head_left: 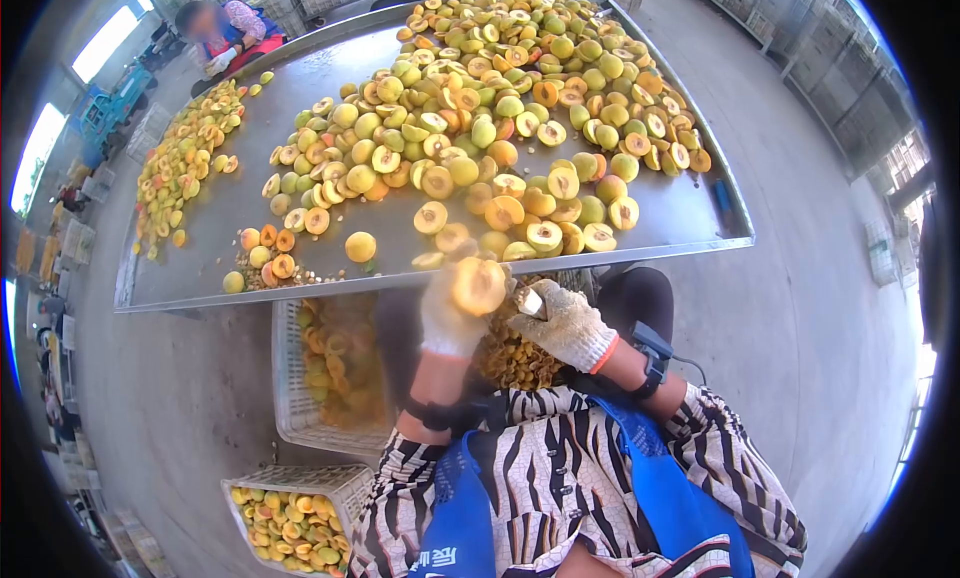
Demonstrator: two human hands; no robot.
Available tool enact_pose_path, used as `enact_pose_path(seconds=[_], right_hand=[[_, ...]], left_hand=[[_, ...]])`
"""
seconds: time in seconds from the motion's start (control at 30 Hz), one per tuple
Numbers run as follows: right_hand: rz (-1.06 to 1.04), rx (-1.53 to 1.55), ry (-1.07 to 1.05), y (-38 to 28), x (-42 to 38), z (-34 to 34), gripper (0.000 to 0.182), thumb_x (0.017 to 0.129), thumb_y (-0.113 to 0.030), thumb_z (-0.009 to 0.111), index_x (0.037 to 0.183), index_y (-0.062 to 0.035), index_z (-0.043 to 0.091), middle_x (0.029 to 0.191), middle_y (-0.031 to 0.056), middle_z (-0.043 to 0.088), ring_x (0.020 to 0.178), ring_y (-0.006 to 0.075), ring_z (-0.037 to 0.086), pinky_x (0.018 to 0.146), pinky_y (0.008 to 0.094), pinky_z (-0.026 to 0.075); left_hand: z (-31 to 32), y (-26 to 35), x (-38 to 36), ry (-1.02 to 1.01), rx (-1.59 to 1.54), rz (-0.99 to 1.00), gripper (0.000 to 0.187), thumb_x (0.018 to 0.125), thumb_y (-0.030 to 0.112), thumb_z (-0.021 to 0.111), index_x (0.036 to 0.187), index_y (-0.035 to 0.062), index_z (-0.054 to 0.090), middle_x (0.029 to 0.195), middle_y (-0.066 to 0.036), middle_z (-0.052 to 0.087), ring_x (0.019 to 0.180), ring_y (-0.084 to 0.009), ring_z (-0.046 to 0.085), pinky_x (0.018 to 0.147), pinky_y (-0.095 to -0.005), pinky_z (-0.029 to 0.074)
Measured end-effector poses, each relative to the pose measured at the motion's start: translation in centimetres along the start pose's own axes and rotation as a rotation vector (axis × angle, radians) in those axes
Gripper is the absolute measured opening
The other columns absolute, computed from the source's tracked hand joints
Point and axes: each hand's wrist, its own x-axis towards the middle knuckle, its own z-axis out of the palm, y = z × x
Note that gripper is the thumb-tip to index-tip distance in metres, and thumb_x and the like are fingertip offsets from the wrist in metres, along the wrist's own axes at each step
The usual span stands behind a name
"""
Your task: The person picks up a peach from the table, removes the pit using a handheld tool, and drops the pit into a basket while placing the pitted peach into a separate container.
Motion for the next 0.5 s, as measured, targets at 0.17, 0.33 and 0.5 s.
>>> enact_pose_path(seconds=[0.17, 0.33, 0.5], right_hand=[[0.035, -0.015, -0.069, 0.0, 0.5, 0.7, 0.043, 0.082, -0.036, 0.071, 0.111, -0.0068, 0.059, 0.091, 0.0183, 0.068, 0.087, 0.0389, 0.066, 0.075, 0.0462, 0.052], [-0.03, 0.19, 0.25, 1.5, 0.5, 2.2, 0.038, 0.084, -0.023, 0.069, 0.119, -0.0103, 0.06, 0.094, 0.0168, 0.069, 0.087, 0.0339, 0.068, 0.075, 0.0411, 0.054], [-0.246, 0.11, 0.329, 2.6, 1.0, 3.5, 0.035, 0.083, -0.019, 0.071, 0.117, -0.01, 0.064, 0.097, 0.0145, 0.07, 0.087, 0.0322, 0.069, 0.075, 0.0394, 0.055]], left_hand=[[-0.4, -0.4, -0.4, -0.134, -0.287, -0.175, 0.042, 0.094, 0.025, 0.055, 0.128, -0.0001, 0.053, 0.118, -0.018, 0.06, 0.11, -0.0284, 0.058, 0.099, -0.0446, 0.046], [4.2, 3.2, -2.2, -0.009, 0.189, -0.167, 0.039, 0.093, 0.017, 0.059, 0.127, -0.0015, 0.053, 0.115, -0.012, 0.061, 0.105, -0.0214, 0.059, 0.096, -0.0339, 0.047], [4.6, 1.2, -2.6, 0.049, 0.092, -0.184, 0.035, 0.093, 0.011, 0.06, 0.125, -0.0015, 0.054, 0.113, -0.008, 0.062, 0.102, -0.0155, 0.06, 0.09, -0.0278, 0.049]])
